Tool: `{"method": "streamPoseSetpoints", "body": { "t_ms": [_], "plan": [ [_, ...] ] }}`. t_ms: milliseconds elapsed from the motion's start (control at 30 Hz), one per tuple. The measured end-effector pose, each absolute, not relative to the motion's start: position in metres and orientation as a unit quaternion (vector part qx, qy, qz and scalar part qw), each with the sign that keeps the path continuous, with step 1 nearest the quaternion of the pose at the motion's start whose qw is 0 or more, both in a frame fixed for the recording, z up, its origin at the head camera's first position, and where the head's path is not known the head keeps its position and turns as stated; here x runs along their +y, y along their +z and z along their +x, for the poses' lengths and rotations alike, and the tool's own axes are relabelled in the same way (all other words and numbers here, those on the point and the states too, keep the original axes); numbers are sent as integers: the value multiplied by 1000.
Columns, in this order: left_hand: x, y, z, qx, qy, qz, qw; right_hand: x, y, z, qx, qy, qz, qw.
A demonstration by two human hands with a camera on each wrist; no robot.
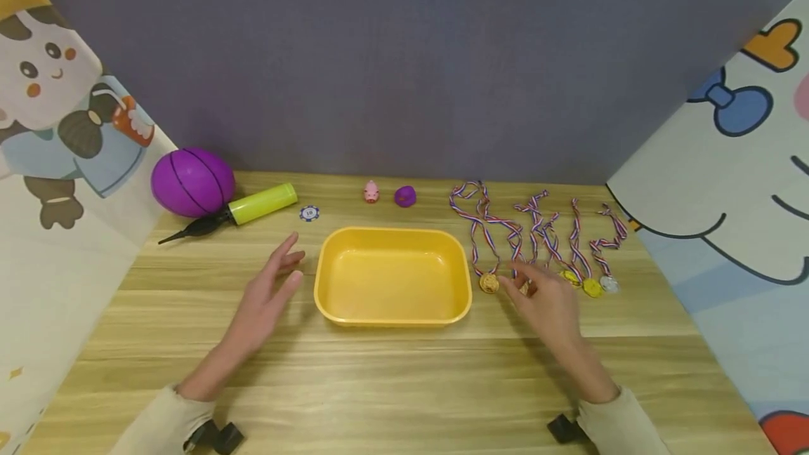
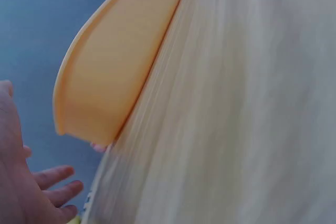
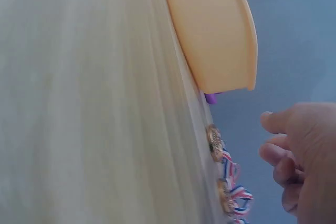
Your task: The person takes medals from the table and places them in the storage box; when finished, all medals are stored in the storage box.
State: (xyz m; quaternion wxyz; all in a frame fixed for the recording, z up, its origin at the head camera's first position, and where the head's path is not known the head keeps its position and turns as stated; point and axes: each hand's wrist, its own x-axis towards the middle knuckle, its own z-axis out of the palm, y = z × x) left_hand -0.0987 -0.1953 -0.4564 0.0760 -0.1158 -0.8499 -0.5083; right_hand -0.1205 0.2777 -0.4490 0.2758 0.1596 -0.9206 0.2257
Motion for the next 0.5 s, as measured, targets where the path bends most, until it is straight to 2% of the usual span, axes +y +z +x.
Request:
{"method": "streamPoseSetpoints", "body": {
  "t_ms": [200, 500],
  "plan": [
    [-185, -467, -96, -835, -523, -143, 88, 273, -460, -122, -933, 242, 118, 237],
    [-177, -479, -91, -830, -525, -171, 81, 269, -470, -123, -935, 222, 113, 252]
  ]
}}
